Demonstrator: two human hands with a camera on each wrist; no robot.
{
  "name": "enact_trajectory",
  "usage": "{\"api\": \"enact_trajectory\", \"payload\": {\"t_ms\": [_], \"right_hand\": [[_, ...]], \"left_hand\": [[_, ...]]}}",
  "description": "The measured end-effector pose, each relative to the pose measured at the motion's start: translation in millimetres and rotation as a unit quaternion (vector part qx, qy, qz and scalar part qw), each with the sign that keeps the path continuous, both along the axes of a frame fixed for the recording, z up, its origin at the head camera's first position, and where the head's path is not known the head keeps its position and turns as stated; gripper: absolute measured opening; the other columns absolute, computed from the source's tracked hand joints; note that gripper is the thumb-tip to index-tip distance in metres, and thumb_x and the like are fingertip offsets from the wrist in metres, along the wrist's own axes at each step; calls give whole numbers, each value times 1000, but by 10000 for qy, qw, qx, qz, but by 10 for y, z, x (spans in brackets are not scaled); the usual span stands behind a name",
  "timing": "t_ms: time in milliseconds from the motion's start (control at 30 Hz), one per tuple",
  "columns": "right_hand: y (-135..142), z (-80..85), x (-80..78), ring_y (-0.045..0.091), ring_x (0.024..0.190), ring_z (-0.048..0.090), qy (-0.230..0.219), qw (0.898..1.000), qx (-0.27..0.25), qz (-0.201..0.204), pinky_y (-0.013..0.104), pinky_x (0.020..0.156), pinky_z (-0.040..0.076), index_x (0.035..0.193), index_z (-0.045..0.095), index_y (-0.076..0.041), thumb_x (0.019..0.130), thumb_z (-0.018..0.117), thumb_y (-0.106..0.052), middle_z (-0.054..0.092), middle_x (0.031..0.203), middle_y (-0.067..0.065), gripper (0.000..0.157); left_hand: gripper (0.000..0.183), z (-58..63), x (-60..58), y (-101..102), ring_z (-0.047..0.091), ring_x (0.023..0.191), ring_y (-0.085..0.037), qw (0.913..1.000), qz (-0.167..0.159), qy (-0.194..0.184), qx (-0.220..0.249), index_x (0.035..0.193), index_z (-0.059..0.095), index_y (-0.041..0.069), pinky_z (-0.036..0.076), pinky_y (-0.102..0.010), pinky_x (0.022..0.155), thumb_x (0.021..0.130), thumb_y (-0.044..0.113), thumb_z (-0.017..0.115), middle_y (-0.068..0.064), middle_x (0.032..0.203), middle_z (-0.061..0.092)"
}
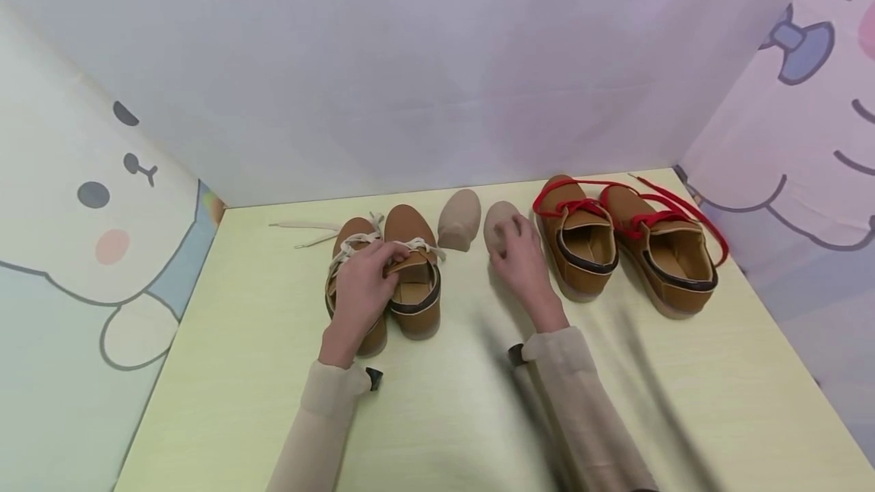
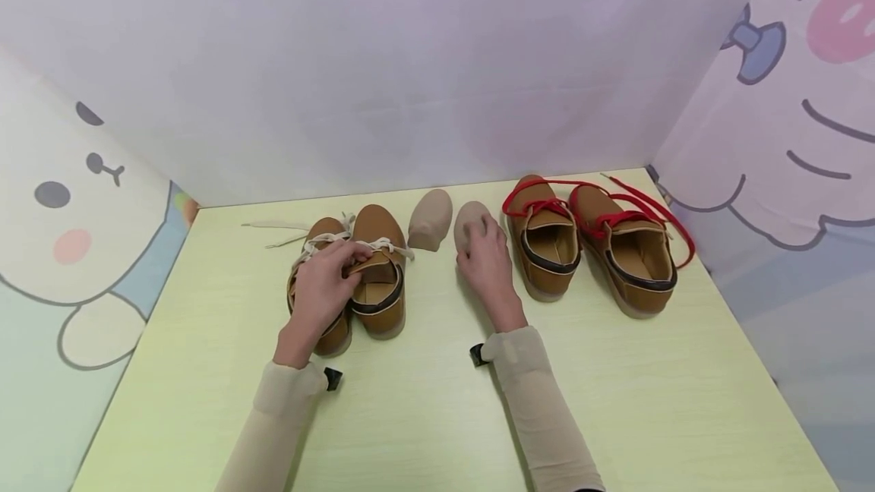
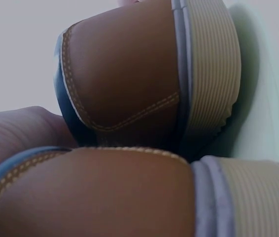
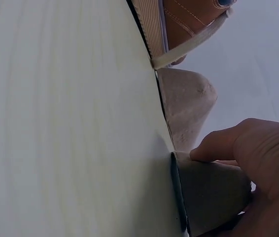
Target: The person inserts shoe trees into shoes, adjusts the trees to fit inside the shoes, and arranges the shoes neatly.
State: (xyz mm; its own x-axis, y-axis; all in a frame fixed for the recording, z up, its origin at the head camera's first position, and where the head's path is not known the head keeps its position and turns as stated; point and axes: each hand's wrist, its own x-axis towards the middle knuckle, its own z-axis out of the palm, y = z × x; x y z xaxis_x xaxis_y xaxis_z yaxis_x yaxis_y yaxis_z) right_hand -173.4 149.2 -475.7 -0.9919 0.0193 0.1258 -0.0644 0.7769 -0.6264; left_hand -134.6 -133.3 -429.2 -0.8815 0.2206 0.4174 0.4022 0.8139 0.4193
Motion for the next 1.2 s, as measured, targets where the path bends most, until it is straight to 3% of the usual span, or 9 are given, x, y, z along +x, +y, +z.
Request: {"api": "enact_trajectory", "payload": {"t_ms": [200,467,733,933,1200], "right_hand": [[-17,56,39,50,147,37,104,9999,-30,27,66,117,36,136,58,-8,94,66,-16,36,161,22,43],[-30,289,87,45,139,48,262,9996,24,-61,67,100,49,135,62,-13,92,66,-23,42,158,17,44],[-53,539,231,42,138,48,306,9995,106,-55,64,92,52,132,64,-17,93,62,-29,45,156,13,41],[27,661,411,46,130,53,595,9978,271,-111,62,87,53,131,64,-17,94,64,-31,48,154,14,40],[231,788,669,47,132,52,568,9975,310,-289,62,81,53,130,64,-16,93,65,-28,47,156,15,39]], "left_hand": [[40,-7,8,-9,68,79,-22,10000,5,11,-3,103,75,21,52,-39,65,78,-9,78,2,96,73],[35,29,7,-14,69,87,-23,9999,-43,-30,-110,106,75,20,54,-41,71,82,-5,77,2,100,73],[20,48,38,-2,65,100,-28,9991,-227,-140,-319,112,73,17,53,-45,87,94,24,78,-1,106,70],[15,67,38,95,60,110,-32,9984,-536,168,-100,110,74,15,47,-50,101,99,24,73,-6,110,71],[9,138,48,421,62,107,-31,9949,-921,400,11,103,76,17,47,-53,93,101,19,67,-2,103,72]]}}
